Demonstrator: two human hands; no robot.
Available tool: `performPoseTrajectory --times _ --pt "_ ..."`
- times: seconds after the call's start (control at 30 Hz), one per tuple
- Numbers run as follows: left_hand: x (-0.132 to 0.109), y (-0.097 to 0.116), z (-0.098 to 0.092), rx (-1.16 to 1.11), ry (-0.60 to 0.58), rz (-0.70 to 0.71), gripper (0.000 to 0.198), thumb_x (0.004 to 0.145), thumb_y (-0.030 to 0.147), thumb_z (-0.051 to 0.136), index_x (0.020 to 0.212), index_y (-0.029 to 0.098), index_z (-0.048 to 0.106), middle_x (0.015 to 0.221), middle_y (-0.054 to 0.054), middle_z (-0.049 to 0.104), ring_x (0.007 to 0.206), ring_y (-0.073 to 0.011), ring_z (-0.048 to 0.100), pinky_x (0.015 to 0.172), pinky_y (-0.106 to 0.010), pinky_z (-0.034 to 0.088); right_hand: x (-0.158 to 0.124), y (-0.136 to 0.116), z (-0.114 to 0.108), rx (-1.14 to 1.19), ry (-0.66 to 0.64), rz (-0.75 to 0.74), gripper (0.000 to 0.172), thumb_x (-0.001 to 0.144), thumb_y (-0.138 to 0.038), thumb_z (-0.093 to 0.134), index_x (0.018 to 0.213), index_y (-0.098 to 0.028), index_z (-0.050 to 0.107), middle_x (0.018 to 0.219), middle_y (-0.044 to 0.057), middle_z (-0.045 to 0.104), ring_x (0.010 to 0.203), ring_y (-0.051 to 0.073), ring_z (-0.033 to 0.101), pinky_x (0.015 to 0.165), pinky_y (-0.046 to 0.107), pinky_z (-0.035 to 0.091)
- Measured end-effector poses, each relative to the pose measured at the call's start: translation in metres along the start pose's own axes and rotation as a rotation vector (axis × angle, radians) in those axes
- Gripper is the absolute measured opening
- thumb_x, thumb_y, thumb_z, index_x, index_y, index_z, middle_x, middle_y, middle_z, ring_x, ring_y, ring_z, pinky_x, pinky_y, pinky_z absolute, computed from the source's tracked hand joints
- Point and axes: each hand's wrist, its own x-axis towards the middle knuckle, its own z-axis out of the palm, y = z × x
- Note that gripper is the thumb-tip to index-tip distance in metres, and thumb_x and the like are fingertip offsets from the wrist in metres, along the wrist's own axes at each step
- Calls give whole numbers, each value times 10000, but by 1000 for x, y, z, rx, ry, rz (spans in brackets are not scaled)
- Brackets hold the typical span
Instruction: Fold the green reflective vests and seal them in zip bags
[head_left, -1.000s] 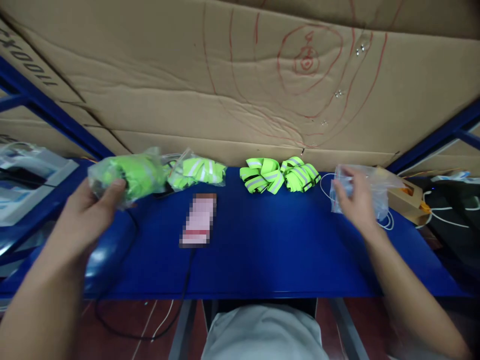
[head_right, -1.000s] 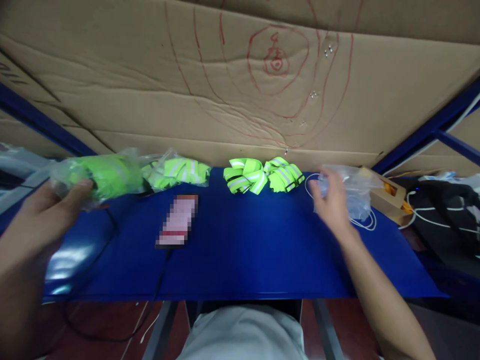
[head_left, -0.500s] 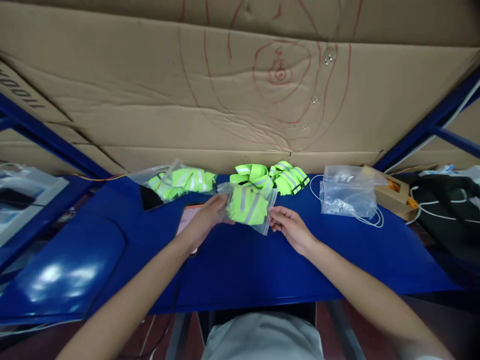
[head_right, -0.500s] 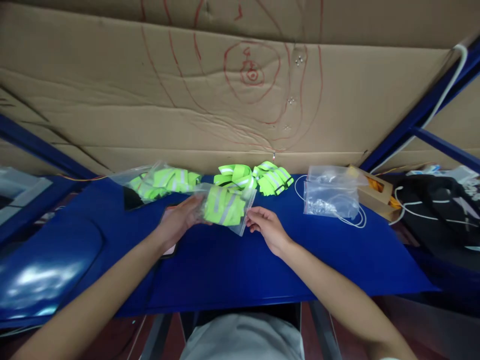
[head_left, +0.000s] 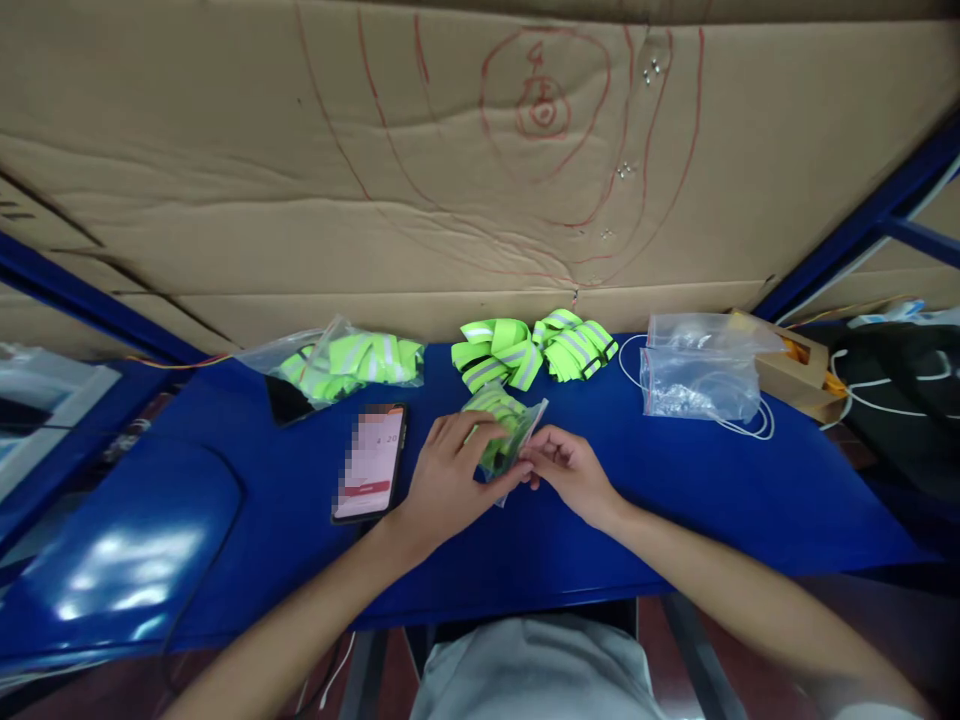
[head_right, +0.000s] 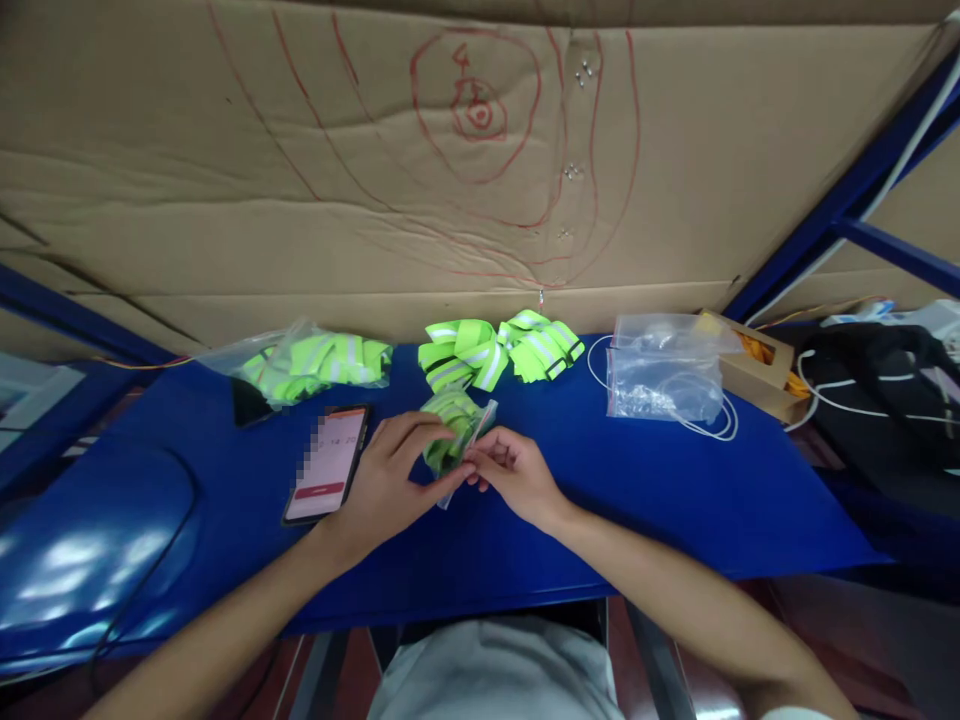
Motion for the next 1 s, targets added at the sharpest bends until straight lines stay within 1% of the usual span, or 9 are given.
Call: performPoseTrajectory --times 0.07,0.13,0.3,0.43,0.57,0.67,0.87,0.93,1.0 --pt "1 0 -3 -35 -26 29 241 907 397 767 940 185 656 915 -62 733 868 -230 700 816 -361 527 0 0 -1 -27 -13 -9 377 798 -534 827 805 -193 667 659 -18 678 592 114 636 576 249 513" --pt "2 -3 -5 -155 -107 -9 205 914 364 764 918 178 676 880 -44 740 818 -201 699 779 -321 520 0 0 -2 -55 -23 -18 381 815 -553 808 813 -194 681 657 -15 680 599 117 636 592 255 517" --pt "3 -16 -7 -593 -369 -336 78 934 264 726 958 204 771 890 2 786 748 -128 697 680 -209 502 -1 -2 -2 -140 -28 -51 352 863 -540 770 847 -196 695 726 5 709 645 124 650 620 257 515" --pt "0 -22 -2 -736 -410 -472 119 920 293 725 918 196 794 858 2 792 745 -133 690 676 -201 498 -3 1 -1 -209 -25 -68 315 909 -510 728 885 -200 685 775 7 712 686 127 651 634 253 495" --pt "-3 -18 0 -726 -427 -471 173 915 320 714 836 170 751 756 6 740 684 -126 644 646 -206 471 -8 4 1 -497 66 -180 294 929 -463 718 824 -202 635 739 -11 657 674 121 593 647 257 454" --pt "-4 -18 -1 -738 -442 -450 178 893 336 734 824 172 733 739 6 734 673 -129 641 642 -209 467 -13 3 1 -664 55 -288 231 974 -421 665 878 -213 636 783 -4 664 711 134 601 702 274 474" --pt "-5 -29 -1 -836 -465 -428 172 904 337 703 902 183 781 773 -15 769 698 -149 674 669 -220 489 -16 -2 1 -665 14 -285 200 983 -441 645 956 -244 629 855 20 681 771 172 632 751 315 511" --pt "-5 -31 0 -822 -486 -400 188 925 330 671 947 186 790 781 -17 776 692 -149 676 651 -219 478 -15 -1 2 -663 32 -278 219 964 -456 669 937 -246 616 840 19 673 751 171 623 731 317 511" --pt "-5 -29 0 -749 -456 -356 196 940 321 645 955 190 789 801 -21 782 706 -150 684 647 -219 466 -13 2 1 -647 38 -269 227 946 -460 694 932 -246 617 840 18 672 750 171 624 736 320 517"
